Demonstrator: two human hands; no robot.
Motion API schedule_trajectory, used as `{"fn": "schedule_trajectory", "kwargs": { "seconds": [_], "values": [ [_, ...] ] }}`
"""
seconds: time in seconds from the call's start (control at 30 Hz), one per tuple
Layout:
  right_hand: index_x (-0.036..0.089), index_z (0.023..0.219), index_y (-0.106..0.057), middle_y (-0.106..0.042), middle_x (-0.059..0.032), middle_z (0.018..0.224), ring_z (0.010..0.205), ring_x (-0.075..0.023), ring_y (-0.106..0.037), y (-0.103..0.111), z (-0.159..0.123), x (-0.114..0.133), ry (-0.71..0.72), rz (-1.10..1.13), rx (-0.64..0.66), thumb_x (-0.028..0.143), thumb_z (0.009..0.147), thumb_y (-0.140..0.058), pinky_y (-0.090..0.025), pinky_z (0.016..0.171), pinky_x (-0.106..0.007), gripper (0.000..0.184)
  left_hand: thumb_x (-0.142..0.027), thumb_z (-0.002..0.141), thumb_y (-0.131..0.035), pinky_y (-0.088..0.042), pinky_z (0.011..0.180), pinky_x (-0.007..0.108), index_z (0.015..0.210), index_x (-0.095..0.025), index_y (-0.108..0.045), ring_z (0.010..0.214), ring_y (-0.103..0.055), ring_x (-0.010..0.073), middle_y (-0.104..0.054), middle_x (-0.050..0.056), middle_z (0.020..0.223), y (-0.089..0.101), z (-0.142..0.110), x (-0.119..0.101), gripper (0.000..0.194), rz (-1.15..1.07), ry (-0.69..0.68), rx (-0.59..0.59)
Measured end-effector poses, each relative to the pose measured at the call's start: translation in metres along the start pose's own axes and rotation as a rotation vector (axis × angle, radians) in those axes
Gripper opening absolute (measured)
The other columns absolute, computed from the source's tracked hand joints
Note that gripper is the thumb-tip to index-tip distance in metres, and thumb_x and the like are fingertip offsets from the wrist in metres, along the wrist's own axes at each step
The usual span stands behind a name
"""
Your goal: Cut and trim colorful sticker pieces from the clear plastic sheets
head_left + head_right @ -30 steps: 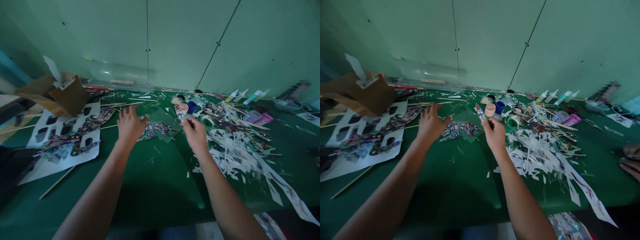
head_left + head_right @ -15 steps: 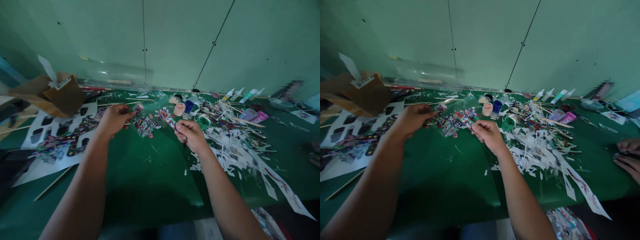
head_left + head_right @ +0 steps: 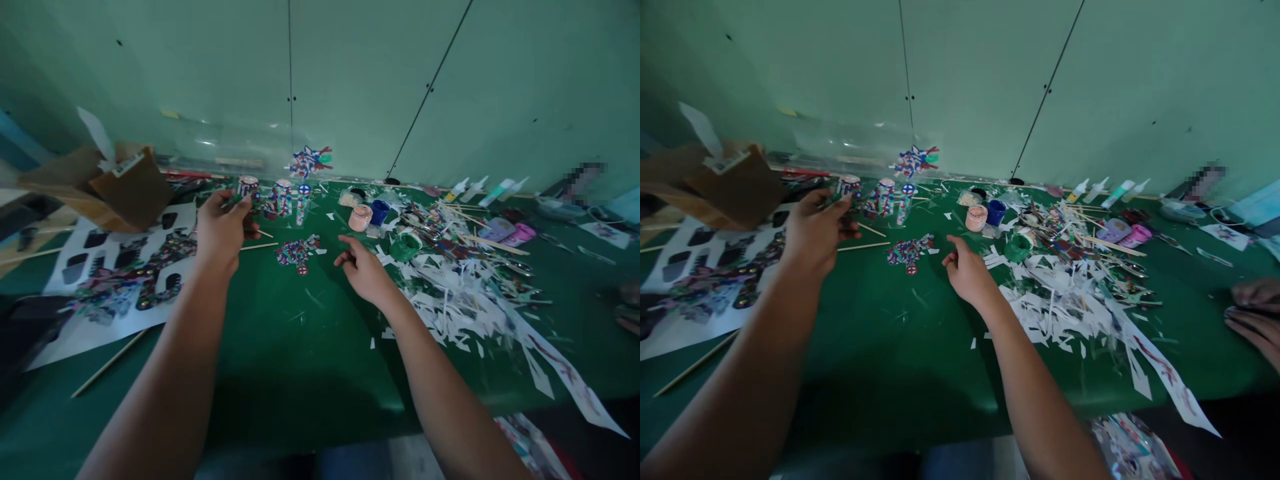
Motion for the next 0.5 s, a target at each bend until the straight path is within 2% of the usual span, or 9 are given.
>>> {"fn": "schedule_trajectory", "kwargs": {
  "seconds": [0.07,0.13,0.23,0.3,0.4,0.5],
  "values": [
    [0.015,0.136,-0.043,-0.071,-0.008,0.1,0.063,-0.0118,-0.058,0.003,0.0,-0.002,-0.003,0.011,0.015,0.012,0.086,-0.042,-0.043,0.061,-0.026,0.049,-0.015,0.08,-0.062,-0.043,0.034,0.017,0.083,-0.019,-0.049,0.034,-0.048,0.0046,-0.052,-0.01,0.054,-0.003,-0.001,0.002,0.014,-0.022,-0.006,0.009],
    [0.017,0.13,-0.05,-0.07,-0.0081,0.105,0.058,-0.0105,-0.057,0.006,0.001,-0.005,-0.006,0.011,0.02,0.021,0.092,-0.041,-0.043,0.059,-0.026,0.039,-0.014,0.079,-0.063,-0.044,0.034,0.017,0.084,-0.02,-0.049,0.035,-0.051,0.0064,-0.053,-0.009,0.054,-0.006,-0.002,0.004,0.016,-0.022,0.003,0.018],
    [0.02,0.115,-0.062,-0.07,-0.0033,0.085,0.054,-0.0108,-0.055,0.017,0.004,-0.005,0.021,0.0,-0.036,0.035,0.093,-0.042,-0.04,0.056,-0.025,0.033,-0.01,0.078,-0.061,-0.048,0.037,0.02,0.088,-0.02,-0.049,0.039,-0.056,0.0093,-0.056,-0.007,0.058,-0.016,-0.006,0.005,0.019,0.0,0.033,0.07],
    [0.02,0.11,-0.064,-0.062,0.0003,0.067,0.055,-0.012,-0.053,0.032,0.007,-0.004,0.037,0.047,-0.139,0.04,0.091,-0.046,-0.038,0.055,-0.023,0.033,-0.007,0.077,-0.061,-0.051,0.039,0.023,0.089,-0.02,-0.049,0.042,-0.058,0.0104,-0.058,-0.006,0.062,-0.025,-0.011,0.004,0.021,0.009,0.049,0.122],
    [0.018,0.108,-0.061,-0.051,0.0053,0.058,0.045,-0.0085,-0.043,0.06,0.011,-0.014,-0.066,0.31,-0.291,0.04,0.085,-0.052,-0.032,0.047,-0.021,0.032,-0.003,0.075,-0.061,-0.054,0.042,0.024,0.089,-0.019,-0.049,0.046,-0.059,0.0097,-0.058,-0.004,0.069,-0.034,-0.025,0.002,0.025,0.025,0.087,0.171],
    [0.019,0.104,-0.057,-0.049,0.0075,0.058,0.038,-0.0052,-0.032,0.078,0.01,-0.02,-0.174,0.584,-0.342,0.038,0.081,-0.056,-0.025,0.04,-0.019,0.029,-0.002,0.073,-0.059,-0.055,0.043,0.025,0.094,-0.019,-0.052,0.051,-0.059,0.0096,-0.059,-0.002,0.075,-0.036,-0.048,0.002,0.028,0.022,0.12,0.197]
  ]
}}
Point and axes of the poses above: each hand's wrist, its own z-axis towards the middle knuckle, its own y-axis out of the back of the hand, x = y × z, the point moved 10 cm from there along z, towards the middle knuckle
